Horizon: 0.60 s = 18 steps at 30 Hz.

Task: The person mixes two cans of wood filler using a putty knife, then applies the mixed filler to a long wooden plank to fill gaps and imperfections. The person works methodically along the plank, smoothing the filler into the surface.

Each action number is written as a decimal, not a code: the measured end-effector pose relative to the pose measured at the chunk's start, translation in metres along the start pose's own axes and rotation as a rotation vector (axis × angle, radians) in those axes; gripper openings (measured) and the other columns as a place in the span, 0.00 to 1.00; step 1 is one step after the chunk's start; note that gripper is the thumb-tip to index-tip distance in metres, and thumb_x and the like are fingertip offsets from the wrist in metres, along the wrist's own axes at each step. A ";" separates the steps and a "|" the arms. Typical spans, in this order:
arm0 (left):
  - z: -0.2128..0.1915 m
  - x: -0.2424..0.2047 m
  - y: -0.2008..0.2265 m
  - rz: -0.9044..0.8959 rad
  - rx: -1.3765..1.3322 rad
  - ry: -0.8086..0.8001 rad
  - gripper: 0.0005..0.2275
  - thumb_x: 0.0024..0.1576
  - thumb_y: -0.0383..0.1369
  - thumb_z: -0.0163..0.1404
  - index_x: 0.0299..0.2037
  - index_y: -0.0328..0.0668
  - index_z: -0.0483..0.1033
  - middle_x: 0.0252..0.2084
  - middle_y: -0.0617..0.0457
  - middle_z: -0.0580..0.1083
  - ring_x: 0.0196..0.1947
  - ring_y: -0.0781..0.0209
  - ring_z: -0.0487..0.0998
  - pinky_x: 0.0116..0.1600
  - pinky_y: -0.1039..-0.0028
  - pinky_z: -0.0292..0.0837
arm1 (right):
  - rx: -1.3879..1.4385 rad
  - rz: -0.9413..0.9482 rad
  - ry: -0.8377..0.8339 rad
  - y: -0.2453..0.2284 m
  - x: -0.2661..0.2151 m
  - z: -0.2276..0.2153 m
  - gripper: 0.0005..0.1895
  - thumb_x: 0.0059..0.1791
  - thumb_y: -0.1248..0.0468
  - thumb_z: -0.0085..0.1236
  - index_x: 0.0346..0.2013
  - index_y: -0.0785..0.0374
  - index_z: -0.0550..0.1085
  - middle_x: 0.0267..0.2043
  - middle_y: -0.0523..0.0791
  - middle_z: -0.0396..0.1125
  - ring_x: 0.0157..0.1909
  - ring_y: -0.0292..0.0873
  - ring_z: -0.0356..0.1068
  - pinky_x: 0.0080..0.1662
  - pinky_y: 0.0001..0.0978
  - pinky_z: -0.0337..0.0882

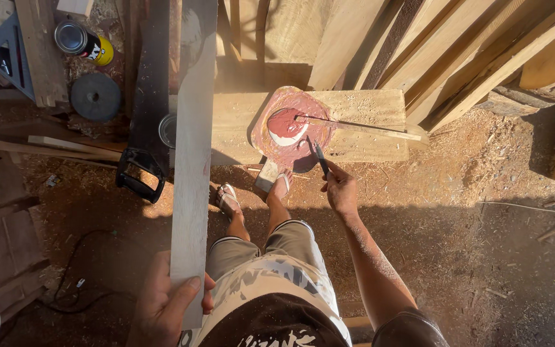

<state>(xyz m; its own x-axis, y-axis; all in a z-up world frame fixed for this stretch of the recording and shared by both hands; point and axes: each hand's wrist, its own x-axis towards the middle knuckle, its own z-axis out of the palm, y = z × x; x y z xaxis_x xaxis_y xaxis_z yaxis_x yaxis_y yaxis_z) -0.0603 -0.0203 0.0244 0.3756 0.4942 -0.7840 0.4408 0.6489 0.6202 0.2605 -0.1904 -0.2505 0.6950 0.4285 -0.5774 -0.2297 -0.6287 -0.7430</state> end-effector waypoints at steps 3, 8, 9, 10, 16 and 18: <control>0.004 0.004 -0.003 0.009 -0.040 -0.035 0.12 0.55 0.24 0.42 0.49 0.28 0.64 0.32 0.40 0.74 0.27 0.57 0.76 0.35 0.61 0.77 | -0.005 0.040 0.007 -0.012 0.003 -0.002 0.21 0.55 0.71 0.45 0.60 0.59 0.75 0.34 0.46 0.72 0.24 0.35 0.69 0.29 0.28 0.72; 0.007 0.010 -0.008 0.010 -0.045 -0.063 0.13 0.56 0.24 0.42 0.51 0.29 0.63 0.32 0.40 0.74 0.27 0.58 0.76 0.34 0.62 0.77 | -0.035 -0.008 0.054 -0.022 0.007 0.000 0.20 0.54 0.71 0.48 0.61 0.59 0.75 0.38 0.48 0.74 0.29 0.34 0.71 0.33 0.27 0.73; 0.008 0.011 -0.009 0.038 -0.048 -0.080 0.13 0.56 0.25 0.42 0.50 0.28 0.63 0.32 0.40 0.74 0.27 0.58 0.76 0.35 0.62 0.78 | -0.046 -0.039 0.065 -0.021 0.007 -0.001 0.20 0.54 0.72 0.49 0.61 0.59 0.76 0.40 0.48 0.74 0.31 0.34 0.72 0.34 0.26 0.73; 0.008 0.012 -0.010 0.033 -0.048 -0.081 0.13 0.56 0.25 0.42 0.50 0.28 0.63 0.32 0.40 0.74 0.27 0.58 0.76 0.34 0.62 0.78 | -0.070 -0.042 0.072 -0.021 0.009 0.000 0.20 0.54 0.71 0.49 0.60 0.59 0.76 0.42 0.48 0.73 0.31 0.35 0.72 0.34 0.27 0.74; 0.006 0.015 -0.012 -0.022 -0.038 -0.059 0.15 0.56 0.25 0.41 0.53 0.30 0.62 0.31 0.40 0.74 0.26 0.58 0.76 0.34 0.61 0.77 | -0.149 -0.033 0.093 -0.012 0.022 0.007 0.17 0.54 0.68 0.50 0.57 0.56 0.77 0.45 0.48 0.71 0.30 0.39 0.74 0.34 0.30 0.77; 0.006 0.017 -0.012 0.000 -0.041 -0.076 0.13 0.56 0.25 0.42 0.51 0.28 0.62 0.31 0.40 0.74 0.26 0.58 0.76 0.34 0.62 0.78 | -0.237 -0.072 0.125 -0.007 0.027 0.009 0.15 0.54 0.68 0.52 0.55 0.57 0.78 0.44 0.49 0.72 0.31 0.40 0.75 0.34 0.31 0.76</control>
<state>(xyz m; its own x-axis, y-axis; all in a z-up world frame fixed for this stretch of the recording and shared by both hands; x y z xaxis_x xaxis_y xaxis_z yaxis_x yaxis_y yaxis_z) -0.0543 -0.0232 0.0040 0.4365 0.4499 -0.7791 0.4074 0.6732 0.6170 0.2745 -0.1687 -0.2634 0.7856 0.4034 -0.4692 -0.0211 -0.7404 -0.6718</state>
